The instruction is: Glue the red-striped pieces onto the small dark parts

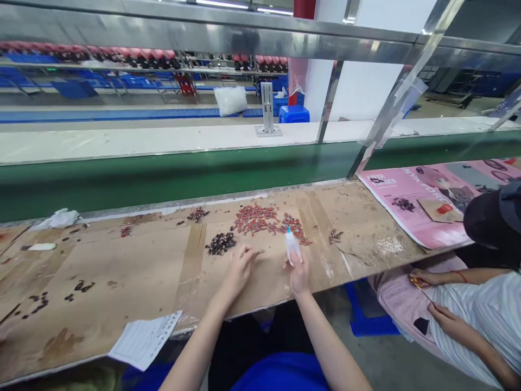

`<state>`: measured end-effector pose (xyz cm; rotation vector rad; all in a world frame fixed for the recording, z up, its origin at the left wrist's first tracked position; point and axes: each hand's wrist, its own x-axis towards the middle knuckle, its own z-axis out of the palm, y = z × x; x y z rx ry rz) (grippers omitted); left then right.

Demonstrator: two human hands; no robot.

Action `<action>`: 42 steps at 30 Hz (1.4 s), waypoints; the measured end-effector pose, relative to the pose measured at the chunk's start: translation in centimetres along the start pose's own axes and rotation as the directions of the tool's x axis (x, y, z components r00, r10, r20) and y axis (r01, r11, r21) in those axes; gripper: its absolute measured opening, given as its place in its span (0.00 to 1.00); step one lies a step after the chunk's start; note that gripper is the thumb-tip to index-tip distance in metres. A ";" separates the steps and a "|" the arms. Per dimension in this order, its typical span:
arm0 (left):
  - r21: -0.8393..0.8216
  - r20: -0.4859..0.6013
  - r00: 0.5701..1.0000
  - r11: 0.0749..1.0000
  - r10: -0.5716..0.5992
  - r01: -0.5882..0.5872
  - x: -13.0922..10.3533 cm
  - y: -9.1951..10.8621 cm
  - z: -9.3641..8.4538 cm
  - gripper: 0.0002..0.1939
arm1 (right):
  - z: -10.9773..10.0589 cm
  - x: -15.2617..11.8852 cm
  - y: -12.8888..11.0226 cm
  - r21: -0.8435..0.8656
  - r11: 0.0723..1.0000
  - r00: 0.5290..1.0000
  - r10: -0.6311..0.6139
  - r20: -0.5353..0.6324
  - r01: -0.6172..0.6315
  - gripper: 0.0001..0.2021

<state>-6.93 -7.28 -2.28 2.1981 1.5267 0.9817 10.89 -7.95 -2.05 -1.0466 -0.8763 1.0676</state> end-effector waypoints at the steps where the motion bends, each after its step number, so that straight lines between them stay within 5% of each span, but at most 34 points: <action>1: -0.003 0.020 0.999 0.999 -0.042 0.042 -0.7 0.5 0.7 0.16 | -0.8 0.1 -0.3 0.038 0.999 1.000 0.017 -0.006 -0.016 0.19; 5: 0.009 0.020 0.986 0.986 -0.166 0.166 -2.5 1.8 2.3 0.11 | -3.9 0.3 -1.4 0.113 0.991 0.997 0.075 -0.028 -0.071 0.18; 11: 0.012 0.037 0.976 0.977 -0.213 0.213 -4.3 1.9 2.4 0.10 | -6.0 -0.3 -2.2 0.108 0.984 0.988 0.148 -0.045 -0.142 0.16; 18: -0.190 -0.015 0.974 0.957 -0.227 0.220 -4.8 2.4 1.8 0.08 | -4.9 -0.7 -2.3 0.089 0.980 0.983 0.180 -0.037 -0.176 0.17; 30: -0.235 -0.024 0.953 0.928 -0.302 0.289 -4.5 2.9 1.5 0.07 | -2.8 -1.1 -1.9 -0.282 0.957 0.997 0.077 0.030 -0.065 0.15; 42: -0.238 -0.027 0.939 0.915 -0.342 0.326 -4.6 3.1 1.5 0.06 | -2.8 -1.5 -2.2 -0.363 0.929 0.994 0.094 0.056 -0.067 0.13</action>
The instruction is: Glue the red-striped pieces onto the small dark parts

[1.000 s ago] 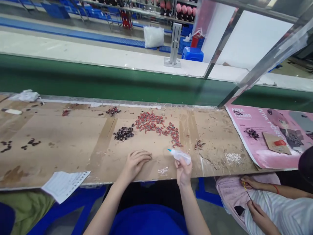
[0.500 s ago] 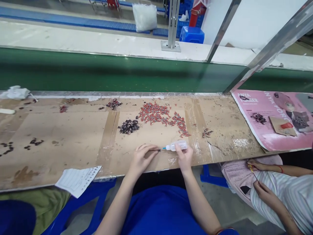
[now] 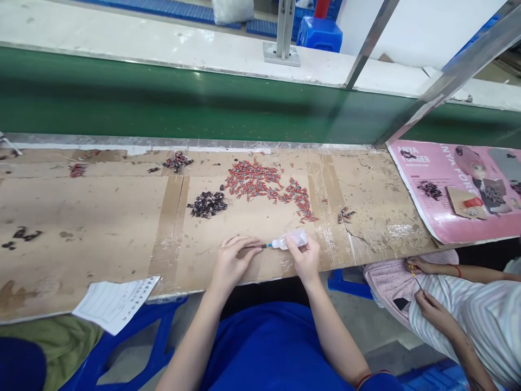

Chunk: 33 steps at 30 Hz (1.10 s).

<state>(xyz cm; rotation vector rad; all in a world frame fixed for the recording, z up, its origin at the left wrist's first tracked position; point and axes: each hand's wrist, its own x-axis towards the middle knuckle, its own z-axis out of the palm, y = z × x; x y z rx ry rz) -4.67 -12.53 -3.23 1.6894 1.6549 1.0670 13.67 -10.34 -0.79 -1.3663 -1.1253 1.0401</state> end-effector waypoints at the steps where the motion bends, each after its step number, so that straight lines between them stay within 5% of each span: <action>1: -0.001 0.000 1.000 1.000 0.002 -0.002 0.0 0.0 0.0 0.06 | 0.0 0.0 -0.1 0.000 1.000 1.000 0.006 0.001 -0.006 0.13; 33: -0.024 -0.070 0.997 0.999 0.039 -0.040 -0.3 0.9 -0.3 0.03 | -0.3 -0.3 -0.9 -0.032 0.998 0.999 0.049 0.023 -0.048 0.10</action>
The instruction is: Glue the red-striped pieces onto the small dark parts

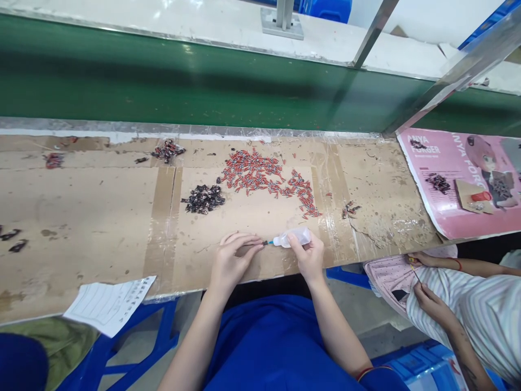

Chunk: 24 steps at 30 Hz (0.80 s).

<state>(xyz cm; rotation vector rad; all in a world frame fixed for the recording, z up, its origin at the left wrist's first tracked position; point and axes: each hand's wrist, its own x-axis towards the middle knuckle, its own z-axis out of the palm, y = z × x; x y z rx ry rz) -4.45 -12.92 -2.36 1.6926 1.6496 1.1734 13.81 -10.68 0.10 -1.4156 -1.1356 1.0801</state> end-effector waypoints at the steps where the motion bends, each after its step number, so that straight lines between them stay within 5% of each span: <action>1: 0.006 -0.003 1.000 1.000 0.003 -0.003 0.0 0.0 0.0 0.03 | 0.0 0.0 0.0 -0.003 1.000 1.000 -0.002 0.000 0.002 0.10; 11: 0.018 -0.017 0.999 0.999 0.035 -0.034 -0.2 -0.1 0.1 0.04 | 0.1 0.1 -0.4 -0.002 0.999 0.997 -0.035 -0.067 0.035 0.10; 17: 0.018 -0.004 0.998 0.998 0.062 -0.062 -0.1 -0.6 0.2 0.04 | -0.3 0.3 0.5 0.155 0.987 0.986 -0.010 -0.169 0.037 0.13; 24: 0.069 -0.026 0.985 0.984 0.168 -0.166 -0.1 -1.2 0.3 0.09 | 2.9 0.4 -0.5 -0.001 0.978 0.976 -0.206 0.073 0.207 0.17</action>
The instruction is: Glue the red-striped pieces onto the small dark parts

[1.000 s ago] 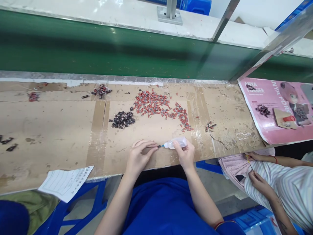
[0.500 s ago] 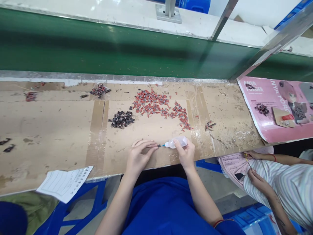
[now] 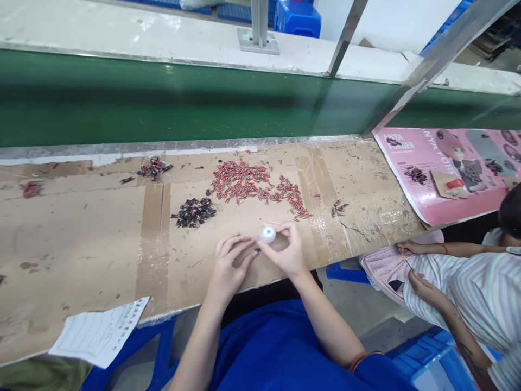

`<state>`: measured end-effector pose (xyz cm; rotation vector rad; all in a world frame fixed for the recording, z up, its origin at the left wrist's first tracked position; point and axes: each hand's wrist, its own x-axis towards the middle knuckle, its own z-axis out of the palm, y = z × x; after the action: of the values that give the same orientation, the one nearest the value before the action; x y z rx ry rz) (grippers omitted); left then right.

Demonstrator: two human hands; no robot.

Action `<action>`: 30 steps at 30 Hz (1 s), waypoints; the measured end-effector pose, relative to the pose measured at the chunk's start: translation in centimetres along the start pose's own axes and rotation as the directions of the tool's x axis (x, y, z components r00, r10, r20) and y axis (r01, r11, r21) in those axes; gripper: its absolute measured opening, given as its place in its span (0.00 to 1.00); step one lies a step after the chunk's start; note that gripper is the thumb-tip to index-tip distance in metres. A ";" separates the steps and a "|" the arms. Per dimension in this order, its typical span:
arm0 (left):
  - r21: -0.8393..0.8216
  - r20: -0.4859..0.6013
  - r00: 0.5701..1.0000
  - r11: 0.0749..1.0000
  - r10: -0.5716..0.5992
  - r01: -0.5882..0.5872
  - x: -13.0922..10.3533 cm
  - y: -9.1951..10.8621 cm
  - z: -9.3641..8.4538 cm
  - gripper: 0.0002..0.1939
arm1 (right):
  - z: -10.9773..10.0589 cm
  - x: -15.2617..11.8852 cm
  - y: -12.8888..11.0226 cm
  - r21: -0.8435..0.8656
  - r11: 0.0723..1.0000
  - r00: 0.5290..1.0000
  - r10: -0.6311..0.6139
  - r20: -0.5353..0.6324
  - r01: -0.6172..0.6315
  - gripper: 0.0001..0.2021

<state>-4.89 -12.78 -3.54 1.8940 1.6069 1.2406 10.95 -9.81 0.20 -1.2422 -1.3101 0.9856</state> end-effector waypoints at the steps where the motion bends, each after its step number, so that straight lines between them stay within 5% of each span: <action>1: 0.016 -0.009 1.000 1.000 0.006 -0.005 0.0 0.0 0.0 0.08 | 0.5 0.2 -0.1 -0.053 0.999 0.999 -0.012 0.040 0.014 0.16; 6: -0.007 -0.003 1.000 1.000 0.006 -0.006 -0.1 -0.2 0.0 0.07 | 1.2 0.8 -0.1 -0.330 0.943 0.989 0.008 0.148 0.042 0.19; 10: -0.067 0.035 0.998 0.997 -0.046 0.048 -0.3 -0.5 -0.2 0.07 | -1.5 0.9 -0.3 -0.399 0.899 0.968 -0.092 0.233 0.182 0.25; 13: -0.121 0.005 0.991 0.984 -0.132 0.132 -0.5 -0.4 -0.5 0.08 | -4.4 1.6 -0.4 -0.523 0.826 0.977 -0.171 0.125 0.211 0.10; 16: -0.192 -0.031 0.982 0.965 -0.188 0.179 -0.6 -0.2 -0.6 0.08 | -6.1 2.8 0.0 -0.658 0.738 0.988 -0.145 0.057 0.147 0.10; 25: -0.343 -0.048 0.974 0.919 -0.223 0.194 -0.3 1.9 -1.1 0.08 | -5.0 4.2 1.7 -0.838 0.517 0.985 -0.092 0.147 0.174 0.10; 30: -0.433 -0.034 0.954 0.864 -0.299 0.255 -0.2 4.3 -1.3 0.08 | -5.4 3.7 0.5 -0.780 0.599 0.984 -0.119 0.135 0.180 0.10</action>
<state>-3.30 -14.51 0.32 1.3008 1.4438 1.4337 16.56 -6.53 0.97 -1.7147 -1.9860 0.2764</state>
